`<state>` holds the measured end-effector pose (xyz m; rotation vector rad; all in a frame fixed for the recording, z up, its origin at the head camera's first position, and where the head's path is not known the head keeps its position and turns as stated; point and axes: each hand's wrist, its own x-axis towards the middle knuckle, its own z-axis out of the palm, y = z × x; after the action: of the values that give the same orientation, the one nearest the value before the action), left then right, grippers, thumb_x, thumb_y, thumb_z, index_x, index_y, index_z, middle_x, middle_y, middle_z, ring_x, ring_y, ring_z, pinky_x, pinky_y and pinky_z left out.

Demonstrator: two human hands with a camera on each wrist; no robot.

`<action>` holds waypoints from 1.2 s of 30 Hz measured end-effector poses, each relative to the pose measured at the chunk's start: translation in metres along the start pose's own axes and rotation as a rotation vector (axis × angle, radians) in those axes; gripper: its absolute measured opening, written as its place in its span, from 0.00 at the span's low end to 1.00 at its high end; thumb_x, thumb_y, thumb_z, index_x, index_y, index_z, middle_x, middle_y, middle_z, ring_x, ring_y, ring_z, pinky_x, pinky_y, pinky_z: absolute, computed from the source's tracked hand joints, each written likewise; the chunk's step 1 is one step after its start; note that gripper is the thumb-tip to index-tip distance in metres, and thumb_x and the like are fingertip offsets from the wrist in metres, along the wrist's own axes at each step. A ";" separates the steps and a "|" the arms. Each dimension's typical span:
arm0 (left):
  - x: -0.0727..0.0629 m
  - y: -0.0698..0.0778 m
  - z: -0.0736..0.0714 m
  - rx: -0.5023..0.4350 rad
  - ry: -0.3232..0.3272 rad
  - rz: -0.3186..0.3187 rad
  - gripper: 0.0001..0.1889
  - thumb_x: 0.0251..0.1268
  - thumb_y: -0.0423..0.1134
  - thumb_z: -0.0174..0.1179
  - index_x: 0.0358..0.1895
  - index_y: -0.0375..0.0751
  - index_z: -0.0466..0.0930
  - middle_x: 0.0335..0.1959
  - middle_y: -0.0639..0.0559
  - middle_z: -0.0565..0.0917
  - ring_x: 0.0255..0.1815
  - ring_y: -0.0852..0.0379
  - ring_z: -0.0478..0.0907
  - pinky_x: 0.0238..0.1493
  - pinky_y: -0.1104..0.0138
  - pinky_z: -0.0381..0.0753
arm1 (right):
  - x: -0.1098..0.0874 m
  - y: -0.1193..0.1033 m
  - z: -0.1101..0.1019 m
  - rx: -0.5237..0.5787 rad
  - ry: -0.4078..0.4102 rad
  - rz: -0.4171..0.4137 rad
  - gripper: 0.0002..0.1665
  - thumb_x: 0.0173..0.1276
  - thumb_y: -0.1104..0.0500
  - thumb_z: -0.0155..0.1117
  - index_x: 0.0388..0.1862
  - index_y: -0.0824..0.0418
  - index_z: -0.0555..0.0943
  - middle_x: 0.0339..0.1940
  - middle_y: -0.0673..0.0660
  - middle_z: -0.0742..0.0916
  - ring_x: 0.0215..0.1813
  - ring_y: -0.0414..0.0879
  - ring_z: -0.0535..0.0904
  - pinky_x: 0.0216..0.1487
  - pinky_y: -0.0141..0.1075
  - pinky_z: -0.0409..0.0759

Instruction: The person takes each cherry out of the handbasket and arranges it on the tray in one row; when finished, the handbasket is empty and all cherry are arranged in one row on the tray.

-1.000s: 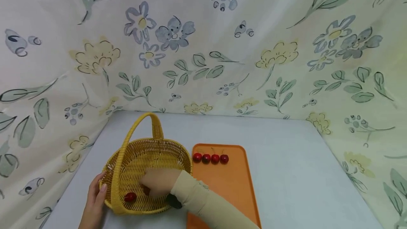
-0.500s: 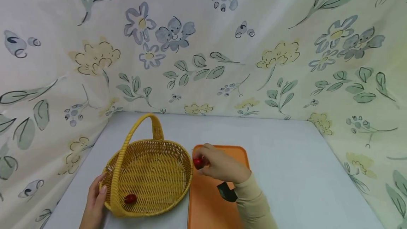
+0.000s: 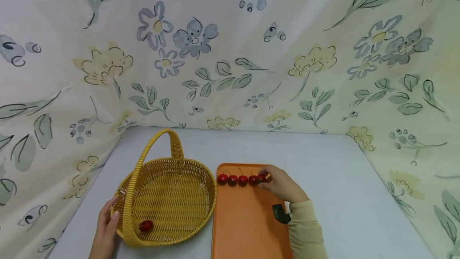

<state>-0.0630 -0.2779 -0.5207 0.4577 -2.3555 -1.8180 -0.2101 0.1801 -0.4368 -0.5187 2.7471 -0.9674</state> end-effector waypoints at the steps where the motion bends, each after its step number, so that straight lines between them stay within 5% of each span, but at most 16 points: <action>1: 0.000 0.000 0.000 0.001 -0.001 0.000 0.28 0.79 0.51 0.33 0.77 0.60 0.37 0.78 0.58 0.36 0.77 0.51 0.26 0.73 0.57 0.29 | 0.002 0.004 0.002 -0.009 0.006 0.014 0.15 0.61 0.65 0.68 0.47 0.62 0.78 0.45 0.54 0.82 0.42 0.46 0.78 0.42 0.40 0.78; 5: -0.001 -0.002 0.000 0.021 -0.001 0.009 0.28 0.79 0.52 0.33 0.77 0.61 0.38 0.77 0.61 0.38 0.76 0.63 0.29 0.70 0.72 0.35 | 0.006 0.017 0.010 -0.046 0.017 0.039 0.14 0.62 0.66 0.67 0.47 0.64 0.78 0.45 0.55 0.82 0.42 0.46 0.78 0.44 0.41 0.78; 10: -0.001 -0.004 0.001 0.081 0.004 0.089 0.27 0.80 0.48 0.33 0.77 0.58 0.41 0.74 0.62 0.45 0.63 0.83 0.45 0.52 0.90 0.51 | 0.008 0.025 0.015 -0.057 0.016 0.061 0.14 0.61 0.68 0.67 0.46 0.63 0.78 0.45 0.56 0.82 0.45 0.49 0.78 0.47 0.44 0.77; 14: 0.000 -0.006 0.001 0.090 0.004 0.120 0.26 0.80 0.47 0.33 0.77 0.57 0.41 0.74 0.62 0.46 0.60 0.84 0.46 0.50 0.91 0.51 | 0.009 0.027 0.017 -0.081 0.035 0.052 0.14 0.61 0.68 0.67 0.46 0.65 0.78 0.46 0.58 0.82 0.48 0.53 0.78 0.49 0.47 0.77; 21: 0.001 -0.004 -0.001 0.058 -0.005 0.068 0.27 0.80 0.49 0.33 0.76 0.60 0.40 0.77 0.59 0.40 0.65 0.83 0.39 0.55 0.88 0.44 | 0.013 0.032 0.022 -0.090 0.064 0.029 0.14 0.60 0.67 0.69 0.45 0.65 0.78 0.44 0.58 0.82 0.48 0.53 0.78 0.49 0.47 0.77; 31: -0.001 0.000 0.002 0.072 0.007 0.155 0.27 0.80 0.45 0.33 0.77 0.56 0.40 0.73 0.64 0.45 0.61 0.84 0.44 0.51 0.92 0.48 | 0.014 0.033 0.026 -0.105 0.071 0.024 0.14 0.60 0.67 0.69 0.44 0.64 0.78 0.42 0.58 0.82 0.46 0.51 0.78 0.48 0.46 0.77; 36: -0.001 -0.001 0.002 0.067 0.012 0.121 0.27 0.80 0.47 0.34 0.77 0.58 0.40 0.75 0.61 0.44 0.61 0.84 0.44 0.50 0.92 0.48 | 0.011 0.030 0.021 -0.111 0.049 0.051 0.16 0.60 0.65 0.69 0.47 0.65 0.78 0.43 0.58 0.82 0.46 0.51 0.78 0.47 0.46 0.77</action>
<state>-0.0619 -0.2763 -0.5223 0.3252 -2.3861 -1.6839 -0.2225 0.1859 -0.4722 -0.4457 2.8551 -0.8308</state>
